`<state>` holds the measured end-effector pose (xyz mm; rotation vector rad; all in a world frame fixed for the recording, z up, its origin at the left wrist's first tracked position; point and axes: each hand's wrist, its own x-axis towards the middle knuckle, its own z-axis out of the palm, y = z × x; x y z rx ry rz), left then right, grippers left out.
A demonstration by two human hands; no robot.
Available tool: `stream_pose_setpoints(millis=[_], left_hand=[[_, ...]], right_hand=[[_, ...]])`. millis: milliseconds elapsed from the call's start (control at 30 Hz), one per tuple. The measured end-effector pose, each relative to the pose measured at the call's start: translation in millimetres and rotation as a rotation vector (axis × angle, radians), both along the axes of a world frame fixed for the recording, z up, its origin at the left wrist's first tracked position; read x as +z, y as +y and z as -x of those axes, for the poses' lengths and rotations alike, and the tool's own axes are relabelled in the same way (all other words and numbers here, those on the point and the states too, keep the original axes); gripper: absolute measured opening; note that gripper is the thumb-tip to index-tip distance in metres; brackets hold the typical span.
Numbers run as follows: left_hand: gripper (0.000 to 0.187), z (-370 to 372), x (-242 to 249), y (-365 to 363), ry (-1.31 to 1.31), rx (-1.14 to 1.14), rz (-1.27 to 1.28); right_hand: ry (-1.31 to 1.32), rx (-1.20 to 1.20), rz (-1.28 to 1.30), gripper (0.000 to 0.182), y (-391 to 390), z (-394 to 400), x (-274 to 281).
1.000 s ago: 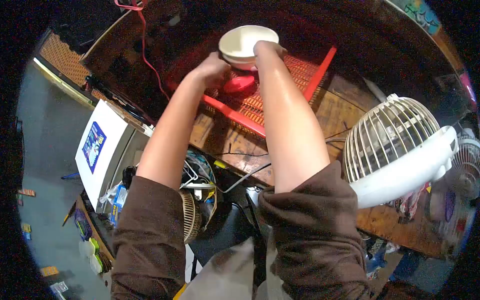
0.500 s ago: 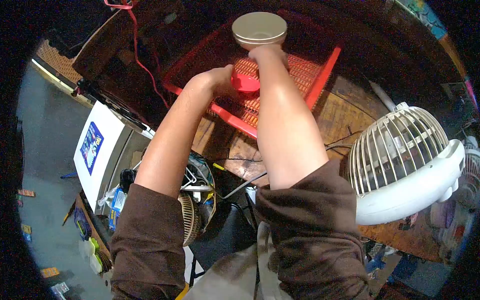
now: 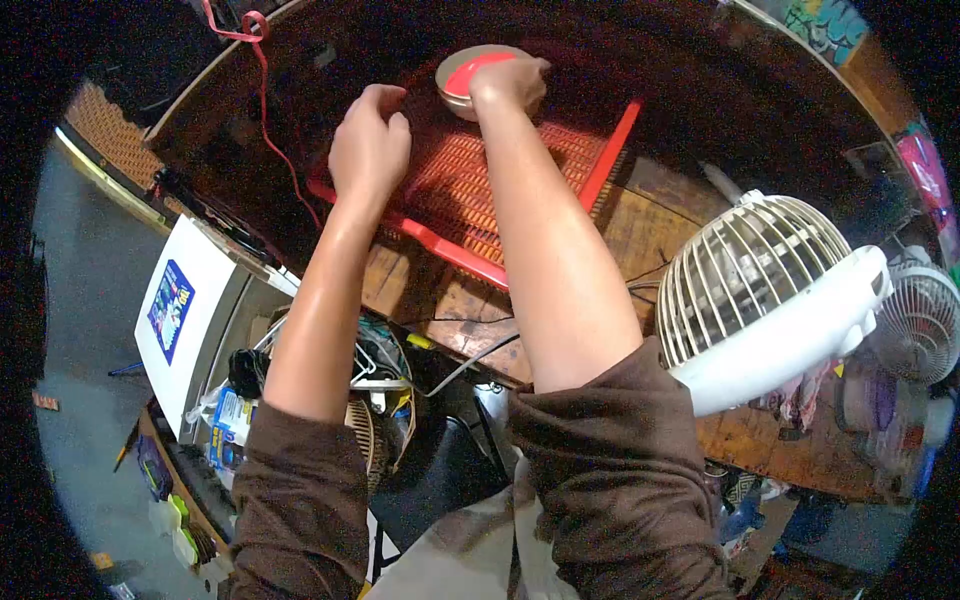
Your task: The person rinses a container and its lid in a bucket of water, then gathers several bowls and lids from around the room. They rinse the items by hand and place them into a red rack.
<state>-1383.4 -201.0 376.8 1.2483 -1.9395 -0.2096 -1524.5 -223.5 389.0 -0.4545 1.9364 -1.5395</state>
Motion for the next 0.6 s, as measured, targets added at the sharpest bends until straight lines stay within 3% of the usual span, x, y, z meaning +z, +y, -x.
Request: stream_pose_setpoints(millis=[67, 100, 167, 200, 300, 367, 400, 467, 500, 533, 567, 600], left_hand=[[0.021, -14, -5, 19, 0.068, -0.162, 0.112], [0.018, -14, -20, 30, 0.126, -0.266, 0.218], [0.021, -23, -24, 53, -0.086, -0.292, 0.197], [0.021, -21, -24, 53, -0.093, -0.301, 0.195], [0.028, -11, -26, 50, -0.012, -0.201, 0.297], [0.029, -8, -26, 50, -0.065, -0.14, 0.338], [0.029, -7, -27, 49, -0.059, -0.152, 0.283], [0.024, -17, -45, 31, -0.336, -0.154, 0.543], [0.018, -14, -36, 43, -0.332, -0.08, 0.49], [0.021, -17, -42, 35, -0.214, -0.223, 0.48], [0.026, -10, -33, 46, -0.406, -0.044, 0.494], [0.026, -11, -37, 38, -0.305, -0.083, 0.469]], right_hand=[[-0.041, -0.339, 0.219, 0.021, -12, 1, -4], [-0.044, -0.347, 0.228, 0.021, -21, 9, -8], [-0.495, -0.169, 0.383, 0.028, -34, 26, -21], [-0.401, -0.001, 0.447, 0.032, -25, 23, -21], [-0.357, 0.01, 0.483, 0.032, 1, -12, -3], [-0.376, 0.238, 0.605, 0.033, -24, -4, -34], [-0.37, 0.208, 0.59, 0.033, -11, -18, -34], [0.743, 0.426, 0.168, 0.04, 60, -65, -19], [0.756, 0.433, 0.275, 0.036, 126, -87, 0], [0.803, 0.369, 0.279, 0.041, 149, -96, -11], [0.851, 0.305, 0.282, 0.047, 164, -104, -23], [0.94, 0.243, 0.302, 0.048, 179, -111, -33]])
